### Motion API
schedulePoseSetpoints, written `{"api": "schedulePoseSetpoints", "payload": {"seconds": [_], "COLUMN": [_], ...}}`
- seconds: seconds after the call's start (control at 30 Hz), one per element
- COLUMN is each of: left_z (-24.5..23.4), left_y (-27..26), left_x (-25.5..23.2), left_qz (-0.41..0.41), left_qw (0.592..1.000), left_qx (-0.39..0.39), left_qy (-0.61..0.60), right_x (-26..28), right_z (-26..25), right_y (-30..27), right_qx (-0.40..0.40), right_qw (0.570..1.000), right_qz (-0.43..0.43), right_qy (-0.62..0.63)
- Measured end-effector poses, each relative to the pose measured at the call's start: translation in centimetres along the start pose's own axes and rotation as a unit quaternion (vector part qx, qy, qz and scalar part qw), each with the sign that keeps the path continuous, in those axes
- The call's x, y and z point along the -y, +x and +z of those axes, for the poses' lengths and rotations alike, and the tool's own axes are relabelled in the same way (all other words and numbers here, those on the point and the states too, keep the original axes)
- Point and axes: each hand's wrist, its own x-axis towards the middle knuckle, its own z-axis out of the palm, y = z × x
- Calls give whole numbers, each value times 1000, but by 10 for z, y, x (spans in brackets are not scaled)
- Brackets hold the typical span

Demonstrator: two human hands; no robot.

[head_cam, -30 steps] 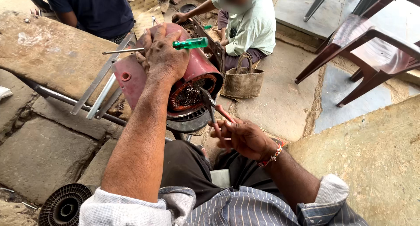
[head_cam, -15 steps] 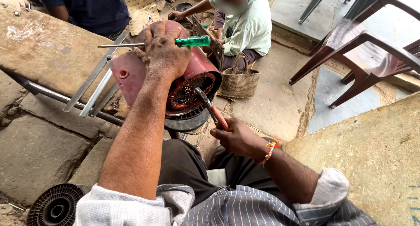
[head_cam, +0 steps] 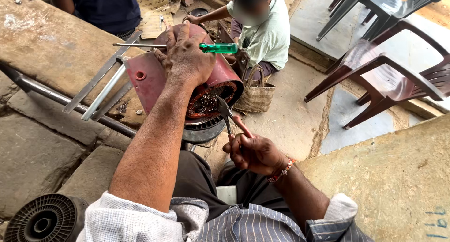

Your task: The person uses a screwdriver and pliers to manipulate the copper windings inside a red electric motor stator. They repeatedly probe and adjust the internal coils while seated on the ground in a workshop setting.

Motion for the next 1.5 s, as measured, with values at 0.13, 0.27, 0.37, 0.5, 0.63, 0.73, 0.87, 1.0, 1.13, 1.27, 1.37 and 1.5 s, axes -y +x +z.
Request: {"api": "schedulePoseSetpoints", "payload": {"seconds": [0.13, 0.27, 0.37, 0.5, 0.63, 0.73, 0.87, 1.0, 1.13, 1.27, 1.37, 1.5], "left_z": [-1, 2, 3, 1, 0, 2, 3, 9, 7, 0, 2, 4], "left_y": [0, 1, 1, -1, -1, 0, 2, 6, 6, 7, 8, 8], "left_x": [0, 1, 0, 0, -2, 0, 3, 4, 5, 2, 1, 3], "left_qz": [0, 1, 0, -13, 5, -4, 1, 15, 5, 20, -6, 8], "left_qw": [1000, 1000, 1000, 1000, 1000, 1000, 1000, 999, 1000, 999, 1000, 1000], "left_qx": [-3, -4, -14, -3, -19, -8, -15, -27, -6, 12, 14, 0], "left_qy": [31, 22, 7, 5, 3, 18, 15, -10, 6, 27, -9, 14], "right_x": [1, 1, 2, 6, 3, -1, 13, 23, 11, -3, -9, -8], "right_z": [2, -7, -16, -29, -38, -38, -31, -30, -45, -63, -62, -39], "right_y": [2, -1, -5, -7, -9, -10, -7, -8, -8, -10, -10, -8], "right_qx": [-158, -54, -99, -172, -4, 5, -98, -54, -67, -60, -36, -80], "right_qw": [983, 998, 993, 972, 1000, 999, 991, 997, 997, 997, 994, 996], "right_qz": [51, 13, 21, 64, -5, 3, 43, 42, 33, 33, -1, -2], "right_qy": [-76, 8, -67, -147, 18, 45, -81, -40, -31, 40, 103, -45]}}
